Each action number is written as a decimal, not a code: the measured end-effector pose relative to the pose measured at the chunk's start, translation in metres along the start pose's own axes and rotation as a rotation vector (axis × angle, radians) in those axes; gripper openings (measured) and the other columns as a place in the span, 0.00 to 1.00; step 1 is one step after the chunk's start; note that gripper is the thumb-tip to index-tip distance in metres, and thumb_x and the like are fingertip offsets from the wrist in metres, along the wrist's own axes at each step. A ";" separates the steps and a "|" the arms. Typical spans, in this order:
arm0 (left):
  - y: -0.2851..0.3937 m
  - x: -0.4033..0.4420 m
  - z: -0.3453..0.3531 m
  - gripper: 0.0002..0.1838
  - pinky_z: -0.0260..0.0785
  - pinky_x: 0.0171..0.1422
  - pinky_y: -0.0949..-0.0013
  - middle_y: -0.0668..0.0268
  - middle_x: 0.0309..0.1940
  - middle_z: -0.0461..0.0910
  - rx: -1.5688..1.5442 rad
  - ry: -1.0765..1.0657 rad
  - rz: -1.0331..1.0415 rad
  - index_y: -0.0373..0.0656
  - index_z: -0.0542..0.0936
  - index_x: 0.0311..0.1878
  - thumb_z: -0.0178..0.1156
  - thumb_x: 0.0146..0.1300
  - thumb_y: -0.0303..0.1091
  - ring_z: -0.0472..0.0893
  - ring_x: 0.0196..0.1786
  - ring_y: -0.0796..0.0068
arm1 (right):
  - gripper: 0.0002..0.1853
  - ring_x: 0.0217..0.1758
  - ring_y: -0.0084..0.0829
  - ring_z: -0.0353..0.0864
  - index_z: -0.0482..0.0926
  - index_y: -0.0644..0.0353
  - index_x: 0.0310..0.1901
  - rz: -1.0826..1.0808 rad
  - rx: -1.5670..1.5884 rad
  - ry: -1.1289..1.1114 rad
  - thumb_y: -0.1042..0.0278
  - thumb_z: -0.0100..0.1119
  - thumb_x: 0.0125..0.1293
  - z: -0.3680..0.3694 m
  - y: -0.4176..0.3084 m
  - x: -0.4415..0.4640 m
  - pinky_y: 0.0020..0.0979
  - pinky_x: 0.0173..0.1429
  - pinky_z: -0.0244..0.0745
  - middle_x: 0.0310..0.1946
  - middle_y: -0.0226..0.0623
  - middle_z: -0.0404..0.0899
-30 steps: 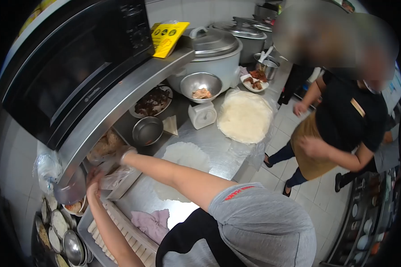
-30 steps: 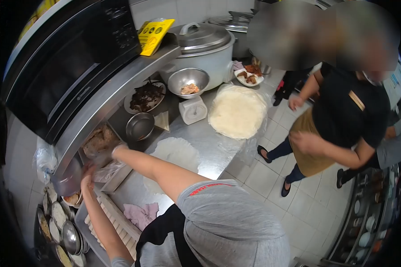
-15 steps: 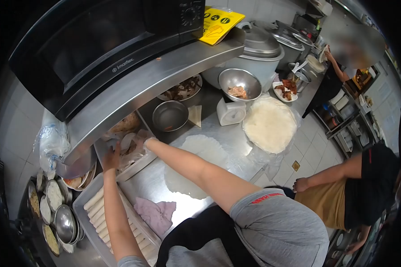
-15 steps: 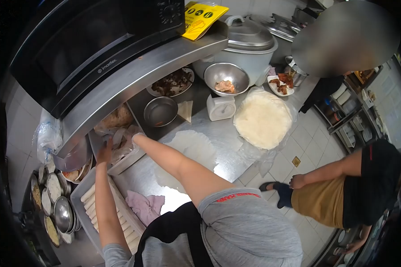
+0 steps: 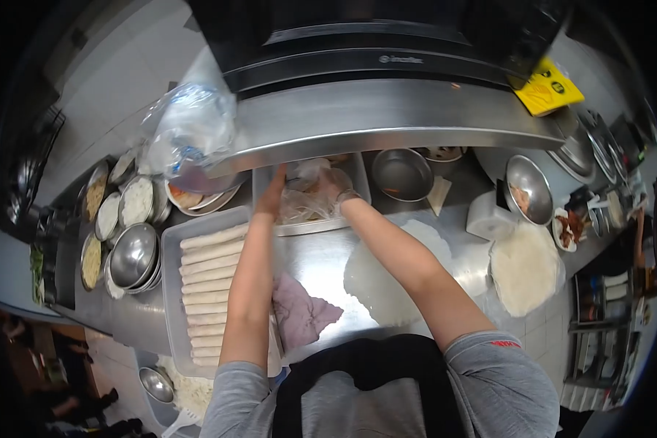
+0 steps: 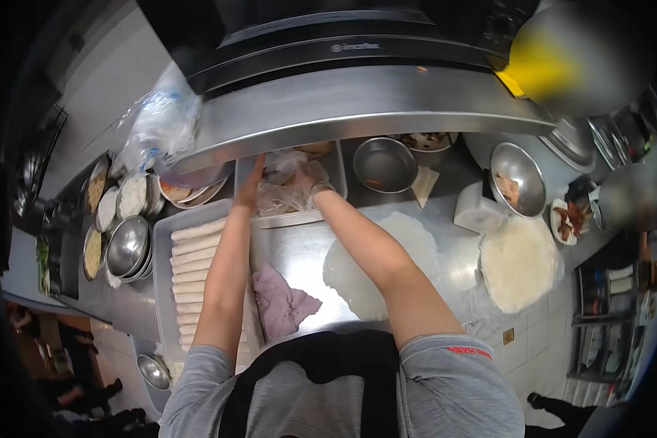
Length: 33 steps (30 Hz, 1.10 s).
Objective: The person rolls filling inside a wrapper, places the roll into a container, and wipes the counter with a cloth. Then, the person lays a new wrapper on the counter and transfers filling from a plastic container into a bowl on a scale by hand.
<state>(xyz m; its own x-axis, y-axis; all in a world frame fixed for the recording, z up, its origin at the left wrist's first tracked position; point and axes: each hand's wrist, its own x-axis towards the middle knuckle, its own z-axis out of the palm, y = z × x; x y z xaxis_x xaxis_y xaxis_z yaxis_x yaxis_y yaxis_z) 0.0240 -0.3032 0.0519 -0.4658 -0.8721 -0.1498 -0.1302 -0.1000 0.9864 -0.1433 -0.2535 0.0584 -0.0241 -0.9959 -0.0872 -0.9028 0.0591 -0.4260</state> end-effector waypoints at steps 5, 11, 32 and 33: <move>-0.001 0.000 -0.001 0.33 0.33 0.78 0.69 0.61 0.75 0.43 -0.095 -0.063 0.013 0.44 0.48 0.74 0.41 0.72 0.48 0.42 0.77 0.67 | 0.26 0.55 0.46 0.76 0.76 0.62 0.53 0.479 1.223 -0.042 0.49 0.41 0.68 0.027 0.009 0.030 0.36 0.58 0.70 0.52 0.51 0.76; 0.013 0.019 0.005 0.34 0.46 0.75 0.65 0.55 0.70 0.59 0.480 0.012 0.222 0.40 0.61 0.69 0.42 0.69 0.56 0.57 0.72 0.61 | 0.19 0.54 0.47 0.74 0.77 0.64 0.45 -0.015 0.266 0.184 0.56 0.49 0.62 -0.007 0.034 0.008 0.41 0.57 0.69 0.52 0.54 0.73; 0.059 -0.056 0.030 0.30 0.39 0.72 0.41 0.58 0.63 0.65 1.537 -0.110 0.153 0.55 0.68 0.63 0.52 0.57 0.54 0.59 0.68 0.56 | 0.21 0.54 0.35 0.77 0.75 0.54 0.57 -0.109 0.276 -0.039 0.57 0.55 0.63 -0.037 -0.035 -0.016 0.33 0.60 0.69 0.52 0.38 0.78; 0.067 -0.067 0.037 0.34 0.38 0.73 0.38 0.55 0.72 0.53 1.420 0.020 0.005 0.58 0.63 0.68 0.54 0.57 0.53 0.48 0.75 0.50 | 0.27 0.54 0.34 0.76 0.68 0.54 0.63 -0.302 -0.266 -0.165 0.52 0.54 0.65 -0.054 -0.028 -0.028 0.32 0.61 0.68 0.54 0.35 0.78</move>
<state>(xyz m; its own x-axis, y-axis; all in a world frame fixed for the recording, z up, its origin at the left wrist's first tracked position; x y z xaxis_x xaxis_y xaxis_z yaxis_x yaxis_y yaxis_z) 0.0142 -0.2335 0.1257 -0.4581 -0.8787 -0.1343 -0.8889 0.4511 0.0804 -0.1403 -0.2313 0.1217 0.3078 -0.9402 -0.1462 -0.9384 -0.2746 -0.2095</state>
